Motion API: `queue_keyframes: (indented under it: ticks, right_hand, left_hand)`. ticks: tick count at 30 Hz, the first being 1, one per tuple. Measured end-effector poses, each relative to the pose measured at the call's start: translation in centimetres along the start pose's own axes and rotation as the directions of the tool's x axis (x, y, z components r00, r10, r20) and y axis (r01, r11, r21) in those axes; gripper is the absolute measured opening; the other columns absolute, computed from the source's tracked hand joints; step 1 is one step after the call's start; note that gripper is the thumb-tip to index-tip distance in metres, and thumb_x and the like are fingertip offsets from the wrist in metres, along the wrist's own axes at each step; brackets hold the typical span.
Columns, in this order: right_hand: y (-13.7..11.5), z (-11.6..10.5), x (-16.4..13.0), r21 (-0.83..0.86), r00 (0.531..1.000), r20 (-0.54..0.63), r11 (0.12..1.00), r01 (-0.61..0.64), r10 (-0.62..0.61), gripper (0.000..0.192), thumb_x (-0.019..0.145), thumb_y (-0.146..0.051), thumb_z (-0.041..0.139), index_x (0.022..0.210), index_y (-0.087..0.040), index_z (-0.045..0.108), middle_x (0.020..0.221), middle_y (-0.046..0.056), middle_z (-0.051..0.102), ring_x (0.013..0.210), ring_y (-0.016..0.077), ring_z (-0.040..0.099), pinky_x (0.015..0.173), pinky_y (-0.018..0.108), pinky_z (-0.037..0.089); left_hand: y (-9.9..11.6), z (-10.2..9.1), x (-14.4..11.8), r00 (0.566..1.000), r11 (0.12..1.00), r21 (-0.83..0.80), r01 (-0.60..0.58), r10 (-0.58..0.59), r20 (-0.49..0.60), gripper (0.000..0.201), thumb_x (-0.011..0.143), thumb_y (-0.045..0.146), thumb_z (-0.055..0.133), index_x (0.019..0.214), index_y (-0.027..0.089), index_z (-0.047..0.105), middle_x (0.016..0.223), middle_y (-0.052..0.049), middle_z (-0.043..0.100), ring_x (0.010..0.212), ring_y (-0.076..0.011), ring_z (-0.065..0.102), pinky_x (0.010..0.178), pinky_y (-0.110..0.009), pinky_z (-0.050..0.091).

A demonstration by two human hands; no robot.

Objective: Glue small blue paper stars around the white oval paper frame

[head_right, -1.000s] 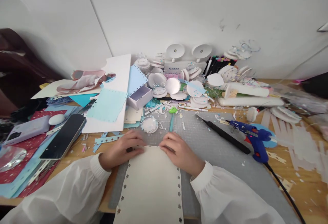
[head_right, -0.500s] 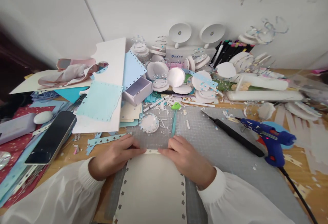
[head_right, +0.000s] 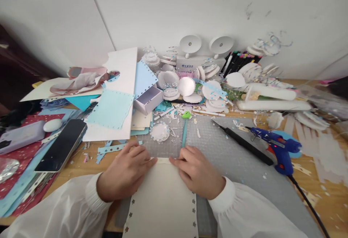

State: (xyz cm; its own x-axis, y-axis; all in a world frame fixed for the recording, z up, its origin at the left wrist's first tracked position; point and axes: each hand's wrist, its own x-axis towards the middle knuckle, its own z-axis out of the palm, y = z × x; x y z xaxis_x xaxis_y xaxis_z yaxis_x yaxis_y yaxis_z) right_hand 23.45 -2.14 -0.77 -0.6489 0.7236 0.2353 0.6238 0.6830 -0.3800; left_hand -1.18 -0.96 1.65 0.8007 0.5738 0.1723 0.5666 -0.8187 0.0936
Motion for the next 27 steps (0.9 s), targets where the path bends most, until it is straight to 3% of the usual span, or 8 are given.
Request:
queue_keyframes:
  ticks: [3,5,8,10,13,22,27]
  right_hand:
    - [-1.4,-0.2,0.0,-0.133,0.999,-0.001,0.990,-0.052,0.052,0.030,0.084,-0.011,0.048,0.108,-0.018,0.064,0.080,0.007,0.055,0.079,0.0210,0.048,0.071,0.039,0.041]
    - [-2.6,0.0,-0.1,-0.228,0.996,-0.004,0.969,-0.090,0.091,0.029,0.083,-0.014,0.051,0.110,-0.016,0.063,0.083,0.009,0.056,0.083,0.0227,0.049,0.075,0.041,0.041]
    - [-4.2,1.1,-0.4,-0.373,0.990,-0.033,0.917,-0.141,0.139,0.025,0.079,-0.014,0.056,0.102,-0.012,0.065,0.085,0.009,0.058,0.085,0.0239,0.051,0.079,0.041,0.043]
    - [-4.9,2.1,-0.7,-0.472,0.987,-0.069,0.867,-0.159,0.143,0.026,0.077,-0.011,0.056,0.101,-0.009,0.065,0.088,0.011,0.060,0.088,0.0250,0.052,0.084,0.041,0.044]
    - [-5.7,3.2,-1.1,-0.563,0.981,-0.132,0.804,-0.189,0.139,0.039,0.076,-0.006,0.053,0.115,-0.004,0.059,0.100,0.015,0.061,0.095,0.0273,0.052,0.088,0.041,0.044]
    - [-6.0,2.7,-2.9,-0.455,0.966,-0.189,0.855,-0.248,0.179,0.041,0.084,-0.011,0.044,0.124,-0.006,0.053,0.119,0.014,0.060,0.112,0.0248,0.051,0.100,0.044,0.039]
    - [-5.6,3.0,-3.6,-0.413,0.965,-0.193,0.877,-0.245,0.178,0.040,0.086,-0.012,0.042,0.124,-0.007,0.053,0.122,0.013,0.058,0.115,0.0239,0.050,0.101,0.043,0.040]
  left_hand:
    - [2.1,0.0,0.5,0.998,0.995,0.072,0.064,-0.064,0.007,0.024,0.082,0.021,0.051,0.100,0.010,0.064,0.084,-0.009,0.062,0.091,-0.0262,0.054,0.098,-0.048,0.033]
    - [3.6,0.7,0.9,0.996,0.994,0.066,0.083,-0.081,-0.035,0.033,0.086,0.030,0.047,0.104,0.007,0.063,0.103,-0.015,0.063,0.105,-0.0292,0.052,0.102,-0.046,0.033]
    - [5.1,2.0,1.2,0.996,0.996,-0.022,0.089,-0.090,-0.007,0.052,0.089,0.037,0.042,0.128,0.003,0.048,0.134,-0.018,0.049,0.125,-0.0297,0.042,0.108,-0.041,0.031]
    - [5.6,2.8,0.9,0.994,0.992,-0.056,0.109,-0.108,0.029,0.059,0.089,0.037,0.041,0.135,0.001,0.039,0.141,-0.020,0.040,0.132,-0.0300,0.036,0.109,-0.040,0.030]
    - [5.6,3.2,-0.1,0.988,0.987,-0.066,0.145,-0.142,0.053,0.061,0.090,0.040,0.040,0.139,0.004,0.033,0.146,-0.018,0.033,0.135,-0.0293,0.030,0.110,-0.041,0.030]
    - [5.0,1.8,-3.7,0.969,0.969,0.071,0.238,-0.241,0.053,0.058,0.090,0.039,0.040,0.137,0.005,0.037,0.144,-0.017,0.037,0.132,-0.0276,0.037,0.108,-0.040,0.033]
    - [4.8,1.0,-4.1,0.961,0.958,0.110,0.266,-0.273,0.051,0.054,0.092,0.039,0.037,0.133,0.006,0.044,0.138,-0.017,0.045,0.128,-0.0294,0.042,0.109,-0.045,0.027]
